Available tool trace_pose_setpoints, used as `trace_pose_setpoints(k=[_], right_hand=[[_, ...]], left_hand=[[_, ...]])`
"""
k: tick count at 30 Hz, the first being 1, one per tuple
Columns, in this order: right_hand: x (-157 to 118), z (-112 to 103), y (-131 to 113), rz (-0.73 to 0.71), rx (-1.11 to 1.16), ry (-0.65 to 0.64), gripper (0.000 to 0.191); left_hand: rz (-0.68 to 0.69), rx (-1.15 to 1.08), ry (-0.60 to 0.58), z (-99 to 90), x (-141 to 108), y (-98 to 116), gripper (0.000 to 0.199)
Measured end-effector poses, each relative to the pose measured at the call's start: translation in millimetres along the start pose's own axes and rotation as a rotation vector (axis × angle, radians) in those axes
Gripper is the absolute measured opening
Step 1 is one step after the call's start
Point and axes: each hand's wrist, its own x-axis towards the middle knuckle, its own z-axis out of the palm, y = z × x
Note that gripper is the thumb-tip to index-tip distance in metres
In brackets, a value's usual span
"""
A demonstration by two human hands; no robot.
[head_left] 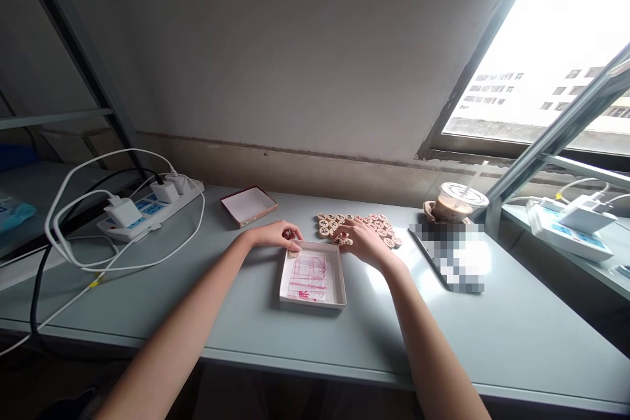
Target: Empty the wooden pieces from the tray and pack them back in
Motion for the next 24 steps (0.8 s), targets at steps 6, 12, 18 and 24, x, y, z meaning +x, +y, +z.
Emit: trace_pose_setpoints(k=[6,12,18,24], right_hand=[[-1.8,-14.1,-5.0,0.035,0.077,0.187,0.017],[0.7,-5.4,-40.6,-0.167,0.175,0.068,0.014],[5.5,22.5,-56.0,-0.262,-0.012,0.078,0.012],[5.7,21.3,-57.1,-0.257,-0.025,0.086,0.012]], left_hand=[[-0.003,0.017,-0.004,-0.4,0.5,-1.3,0.043],[0.028,0.036,-0.011,-0.4,2.1,-2.4,0.041],[0.071,0.081,0.016,0.8,-0.2,3.7,0.033],[0.049,0.097,0.050,1.1,-0.8,4.9,0.036]])
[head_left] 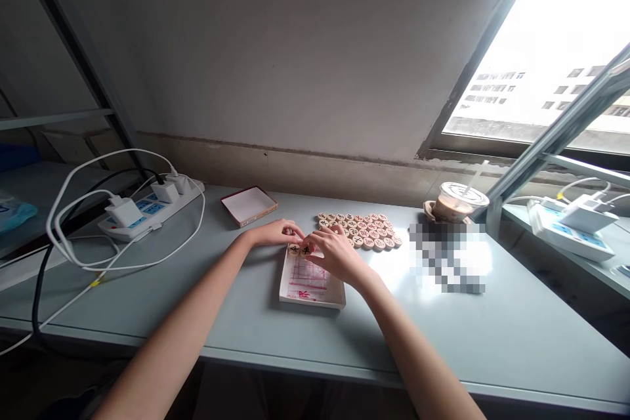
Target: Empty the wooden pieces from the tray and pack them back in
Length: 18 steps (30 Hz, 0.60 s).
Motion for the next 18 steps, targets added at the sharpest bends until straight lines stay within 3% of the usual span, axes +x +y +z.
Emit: trace_pose_setpoints(k=[3,6,11,15,18], right_hand=[[-3.0,-11.5,8.4,0.049,0.030,0.005,0.010],[-12.4,-24.9,28.9,0.193,-0.020,0.024,0.006],[-29.4,-31.6,60.2,0.354,-0.122,-0.078,0.011],[-29.8,-27.9,61.9,0.377,-0.126,-0.128,0.011],[-25.7,-31.4,56.6,0.350,-0.072,-0.071,0.014]], left_hand=[[-0.008,0.006,0.010,1.2,0.7,0.6,0.040],[-0.023,-0.009,0.055,4.6,1.3,3.8,0.044],[-0.006,-0.009,0.078,11.6,3.1,6.9,0.044],[0.004,-0.011,0.065,13.3,4.6,4.2,0.042],[0.006,-0.023,0.072,13.0,5.1,2.2,0.041]])
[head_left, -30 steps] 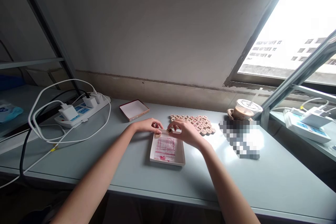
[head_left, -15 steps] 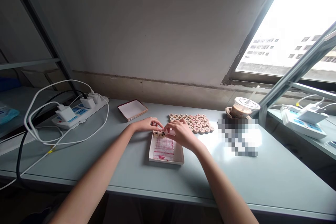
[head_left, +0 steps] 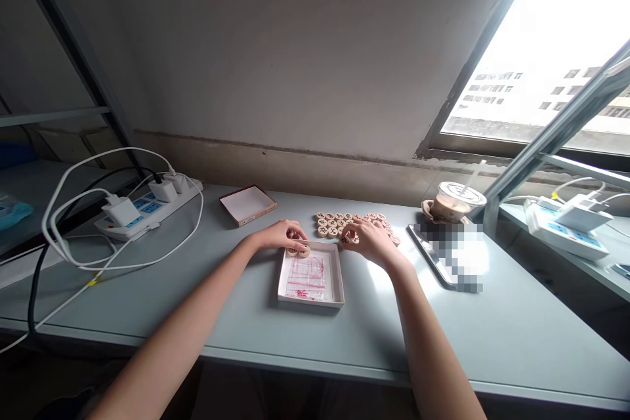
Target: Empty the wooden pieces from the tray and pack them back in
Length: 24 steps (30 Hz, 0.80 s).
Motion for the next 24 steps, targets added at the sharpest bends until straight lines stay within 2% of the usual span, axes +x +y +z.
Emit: trace_pose_setpoints(k=[2,5,8,12,19,24], right_hand=[[0.8,-4.2,-5.3,-0.044,0.098,0.027,0.017],[0.6,-5.9,-16.9,-0.146,0.233,-0.022,0.017],[-0.5,-0.4,-32.0,-0.209,0.186,-0.036,0.010],[-0.1,9.1,-46.4,-0.238,0.074,0.008,0.005],[3.7,20.6,-48.6,-0.293,0.047,0.055,0.012],[3.0,9.8,-42.4,-0.272,0.077,0.038,0.014]], left_hand=[[-0.002,-0.008,0.006,-0.2,0.0,-0.7,0.040],[-0.002,-0.009,0.004,-0.2,0.0,-1.4,0.039],[0.007,-0.004,0.002,-0.1,0.4,-2.9,0.038],[0.014,0.009,-0.007,0.0,1.6,-5.6,0.038],[0.032,0.015,-0.039,-1.1,2.7,-7.3,0.040],[0.014,0.022,0.001,-0.5,0.7,0.9,0.041]])
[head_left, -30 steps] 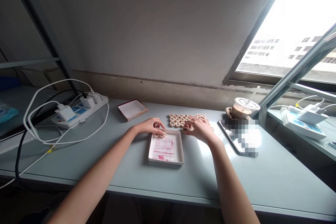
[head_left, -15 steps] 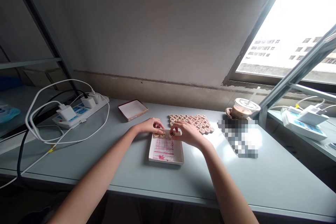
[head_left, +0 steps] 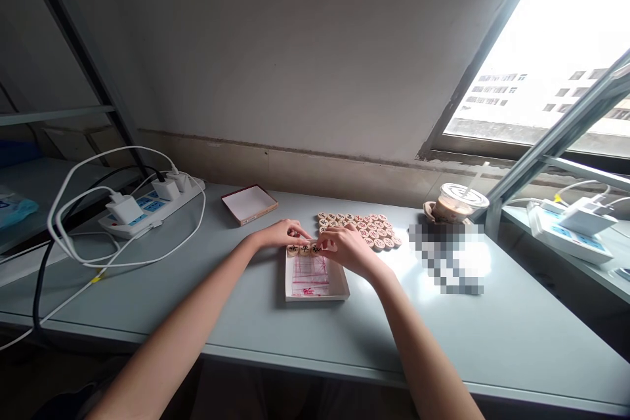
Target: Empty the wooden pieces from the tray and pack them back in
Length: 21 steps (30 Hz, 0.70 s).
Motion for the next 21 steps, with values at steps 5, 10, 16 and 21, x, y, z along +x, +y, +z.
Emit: trace_pose_setpoints(k=[5,10,16,21], right_hand=[[-9.5,-13.4,30.3,0.251,-0.119,0.073,0.011],[-18.0,-9.9,52.0,0.338,-0.169,-0.036,0.015],[-20.9,-6.2,54.9,0.341,-0.187,-0.088,0.015],[-22.3,-5.3,60.0,0.361,-0.233,-0.057,0.017]], left_hand=[[-0.060,0.000,0.074,9.7,1.3,8.9,0.046],[-0.058,-0.036,0.052,16.7,2.6,11.1,0.049],[-0.064,-0.065,0.031,12.8,1.3,11.7,0.047],[-0.045,-0.040,0.031,9.7,1.5,7.9,0.042]])
